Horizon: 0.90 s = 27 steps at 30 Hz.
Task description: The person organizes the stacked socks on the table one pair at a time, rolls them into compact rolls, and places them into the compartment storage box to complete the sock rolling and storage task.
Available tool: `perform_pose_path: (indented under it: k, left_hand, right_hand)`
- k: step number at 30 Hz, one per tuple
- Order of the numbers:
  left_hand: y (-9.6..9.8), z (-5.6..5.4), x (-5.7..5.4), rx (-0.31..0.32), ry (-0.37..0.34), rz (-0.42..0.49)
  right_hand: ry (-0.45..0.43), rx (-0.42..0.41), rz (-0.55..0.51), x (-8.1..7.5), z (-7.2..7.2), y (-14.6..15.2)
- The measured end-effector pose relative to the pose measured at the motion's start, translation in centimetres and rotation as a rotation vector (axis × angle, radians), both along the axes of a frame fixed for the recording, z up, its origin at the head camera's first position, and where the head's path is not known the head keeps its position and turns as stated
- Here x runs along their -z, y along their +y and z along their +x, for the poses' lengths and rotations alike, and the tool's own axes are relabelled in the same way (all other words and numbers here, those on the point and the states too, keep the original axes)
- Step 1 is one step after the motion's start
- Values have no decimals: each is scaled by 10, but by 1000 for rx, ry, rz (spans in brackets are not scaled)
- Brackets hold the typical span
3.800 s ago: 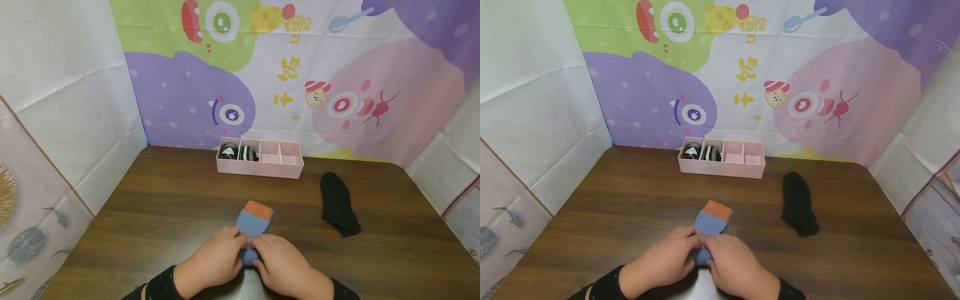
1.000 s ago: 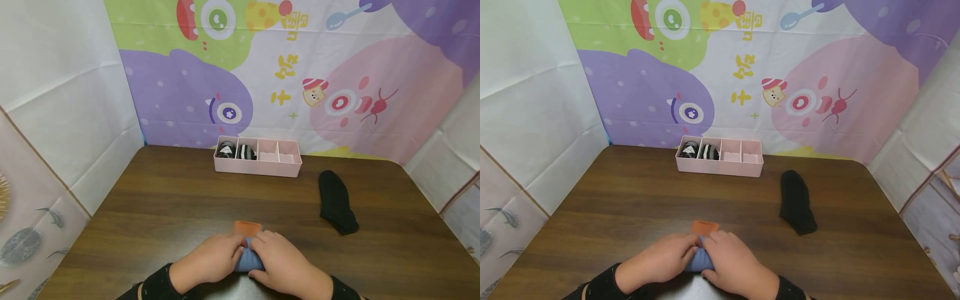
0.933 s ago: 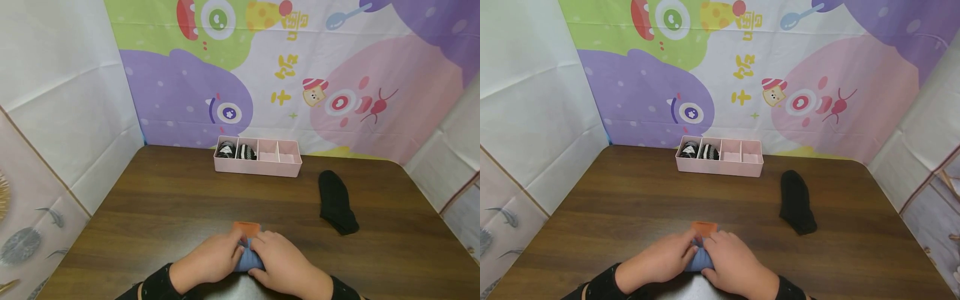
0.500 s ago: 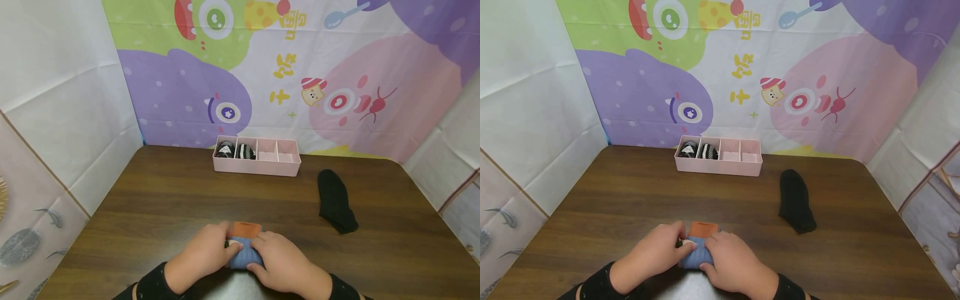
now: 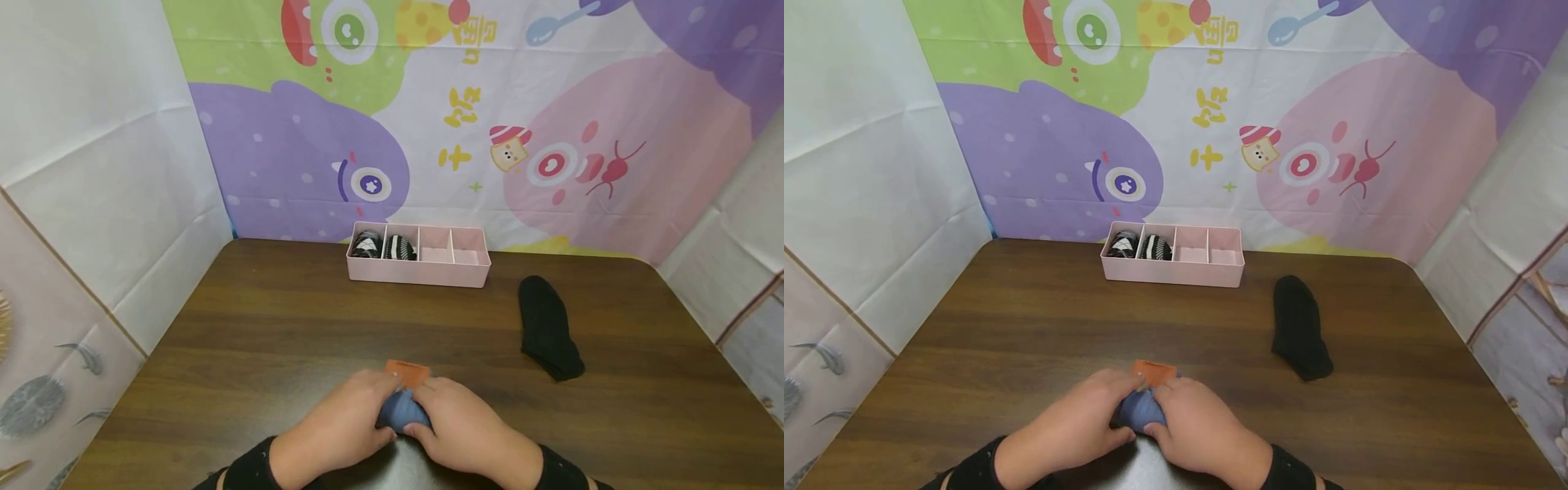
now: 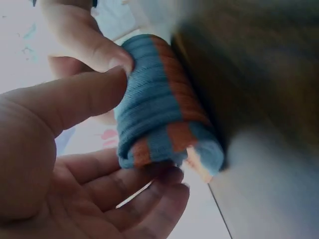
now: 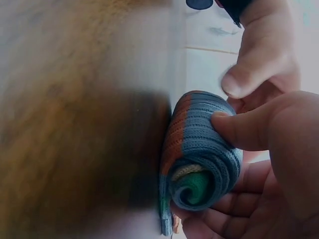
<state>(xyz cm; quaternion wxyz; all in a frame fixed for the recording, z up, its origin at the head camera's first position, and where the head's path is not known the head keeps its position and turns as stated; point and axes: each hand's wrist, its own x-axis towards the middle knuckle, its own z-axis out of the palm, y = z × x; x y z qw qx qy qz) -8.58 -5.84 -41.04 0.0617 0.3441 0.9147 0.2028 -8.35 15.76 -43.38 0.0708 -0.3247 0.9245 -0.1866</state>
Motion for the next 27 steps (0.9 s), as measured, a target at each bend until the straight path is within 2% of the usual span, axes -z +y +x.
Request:
perform_pose_path:
  k: [2,6,9,11,18,27]
  left_hand:
    - [0,0,4,33,25,-28]
    - [-1,-2,11,73,2,-8]
    - [-3,-4,15,71,-40,42]
    - [-3,-6,17,62,-37,57]
    - [-4,-5,17,57,33,-39]
    - [-3,-5,14,54,-8,-99]
  right_hand:
    - [-10,-3,-1,1,0,0]
    - [-25,-7,-13,2,1,1]
    - [-54,1,-17,0,2,1]
    - [-71,6,-15,-1,2,1]
    - [-108,8,-37,-3,2,1]
    - [-92,30,-10,0,0,0]
